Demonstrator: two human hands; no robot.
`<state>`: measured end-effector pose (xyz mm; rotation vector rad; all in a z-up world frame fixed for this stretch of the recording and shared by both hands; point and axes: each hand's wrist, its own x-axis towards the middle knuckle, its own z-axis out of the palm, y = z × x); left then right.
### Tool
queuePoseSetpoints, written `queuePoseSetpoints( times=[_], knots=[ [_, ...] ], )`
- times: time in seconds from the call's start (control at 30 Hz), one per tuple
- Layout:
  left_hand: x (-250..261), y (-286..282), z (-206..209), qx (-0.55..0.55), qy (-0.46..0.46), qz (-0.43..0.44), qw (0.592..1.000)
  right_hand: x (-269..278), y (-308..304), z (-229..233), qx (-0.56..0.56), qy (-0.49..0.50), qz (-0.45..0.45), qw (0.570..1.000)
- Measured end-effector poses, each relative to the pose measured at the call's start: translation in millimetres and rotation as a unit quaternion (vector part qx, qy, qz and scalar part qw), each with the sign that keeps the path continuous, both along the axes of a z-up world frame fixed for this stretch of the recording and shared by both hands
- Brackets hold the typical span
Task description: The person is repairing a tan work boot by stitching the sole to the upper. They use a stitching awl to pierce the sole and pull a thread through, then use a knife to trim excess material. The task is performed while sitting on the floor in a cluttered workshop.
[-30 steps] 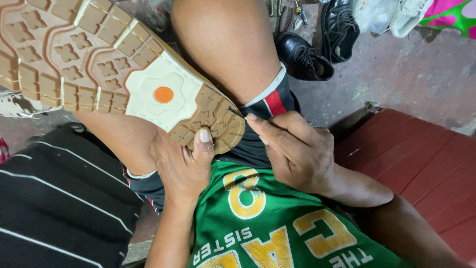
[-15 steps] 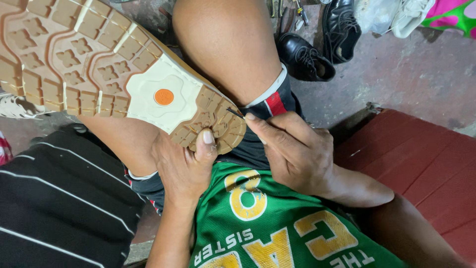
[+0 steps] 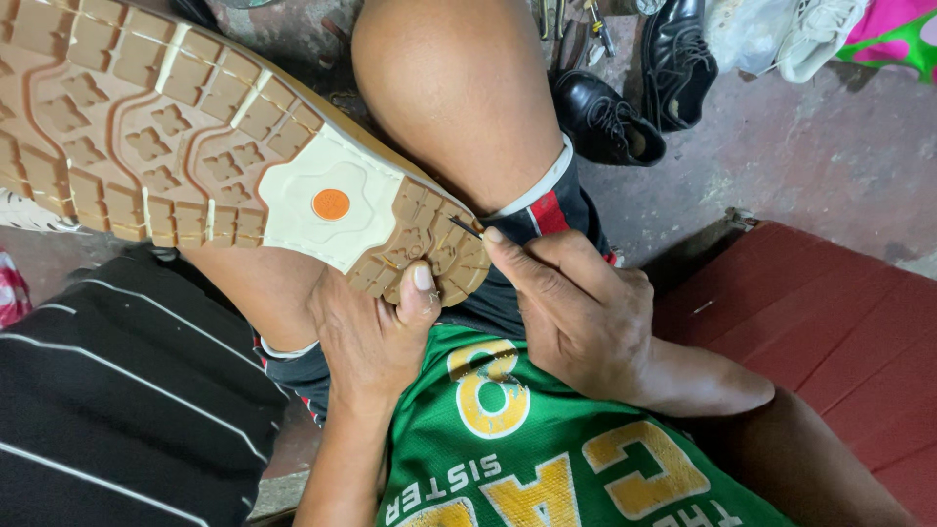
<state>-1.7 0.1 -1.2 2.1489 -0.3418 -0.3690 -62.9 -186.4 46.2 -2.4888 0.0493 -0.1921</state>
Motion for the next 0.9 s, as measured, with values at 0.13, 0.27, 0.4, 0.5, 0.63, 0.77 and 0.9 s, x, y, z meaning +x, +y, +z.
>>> queuePoseSetpoints(
  times=[0.13,0.27,0.4,0.5,0.63,0.77,0.9],
  knots=[
    [0,-1,-2,0.021,-0.003,0.0,1.0,3,1,-2,-0.001,-0.008,-0.003,1.0],
    [0,-2,0,0.02,0.01,0.002,1.0,4,0,-5,0.012,-0.007,0.001,1.0],
    [-1,-2,0,0.021,-0.004,0.0,1.0,4,0,-7,0.015,-0.011,0.001,1.0],
    [0,-1,-1,0.003,-0.003,0.002,1.0,8,3,-13,0.027,-0.045,0.008,0.999],
    [-4,1,1,-0.001,-0.006,0.013,1.0,5,2,-9,0.013,-0.039,0.018,0.999],
    [-1,-1,-3,-0.01,-0.014,0.028,0.999,6,-1,-13,0.02,-0.045,0.024,0.998],
    [-6,4,-1,0.004,0.035,0.019,0.999,-4,0,-14,0.066,-0.018,0.028,0.997]
  ],
)
